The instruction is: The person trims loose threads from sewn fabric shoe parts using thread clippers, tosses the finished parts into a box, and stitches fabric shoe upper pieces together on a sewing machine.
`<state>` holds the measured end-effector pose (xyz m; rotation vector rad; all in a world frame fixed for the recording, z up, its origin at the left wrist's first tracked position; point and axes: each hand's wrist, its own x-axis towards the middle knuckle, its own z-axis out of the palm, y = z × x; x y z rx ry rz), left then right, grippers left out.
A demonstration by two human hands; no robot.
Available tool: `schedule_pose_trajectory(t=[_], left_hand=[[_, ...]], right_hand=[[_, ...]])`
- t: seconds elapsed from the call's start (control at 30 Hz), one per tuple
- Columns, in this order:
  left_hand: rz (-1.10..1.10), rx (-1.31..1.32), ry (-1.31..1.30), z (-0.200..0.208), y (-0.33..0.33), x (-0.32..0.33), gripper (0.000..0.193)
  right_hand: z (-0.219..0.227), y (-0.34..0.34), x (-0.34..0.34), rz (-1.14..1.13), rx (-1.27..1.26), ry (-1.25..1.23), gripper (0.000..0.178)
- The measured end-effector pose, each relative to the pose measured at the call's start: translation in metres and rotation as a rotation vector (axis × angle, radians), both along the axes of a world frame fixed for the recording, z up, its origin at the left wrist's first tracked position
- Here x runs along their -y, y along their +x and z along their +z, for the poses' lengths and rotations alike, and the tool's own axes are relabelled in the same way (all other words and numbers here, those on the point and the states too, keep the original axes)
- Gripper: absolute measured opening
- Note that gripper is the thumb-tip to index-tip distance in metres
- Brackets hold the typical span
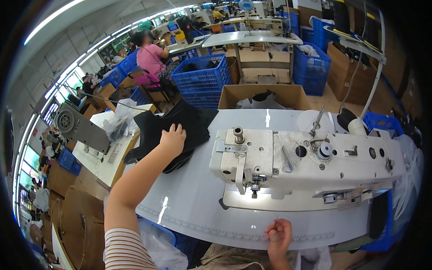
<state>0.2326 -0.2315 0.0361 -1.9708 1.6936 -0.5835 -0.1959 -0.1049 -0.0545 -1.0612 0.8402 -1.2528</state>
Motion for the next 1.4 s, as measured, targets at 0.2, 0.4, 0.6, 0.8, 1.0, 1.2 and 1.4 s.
schedule_pose_trajectory(t=[0.2, 0.4, 0.6, 0.8, 1.0, 1.2, 1.4], left_hand=[[0.236, -0.093, 0.258, -0.014, 0.027, 0.011, 0.024], [0.122, -0.113, -0.575, 0.112, 0.142, -0.043, 0.02], [0.048, -0.315, -1.5, 0.236, 0.121, -0.117, 0.034], [-0.51, -0.18, -1.193, 0.21, -0.02, -0.203, 0.027], [-0.847, -0.263, -0.196, 0.07, -0.198, -0.24, 0.033], [-0.864, -0.35, 0.089, -0.027, -0.21, -0.223, 0.035], [-0.521, -0.399, 0.172, -0.047, -0.205, -0.199, 0.028]], right_hand=[[0.0, 0.001, -0.008, 0.024, 0.015, -0.031, 0.044], [-0.001, 0.005, -0.009, 0.023, 0.005, -0.011, 0.045], [-0.008, -0.006, 0.005, 0.084, 0.008, 0.018, 0.038], [0.009, -0.009, -0.004, -0.028, -0.206, -0.223, 0.032], [0.013, -0.074, 0.005, -0.271, -1.091, -0.567, 0.031], [-0.013, -0.148, 0.042, -0.463, -1.436, -0.5, 0.032], [-0.018, -0.149, 0.052, -0.53, -1.459, -0.492, 0.041]])
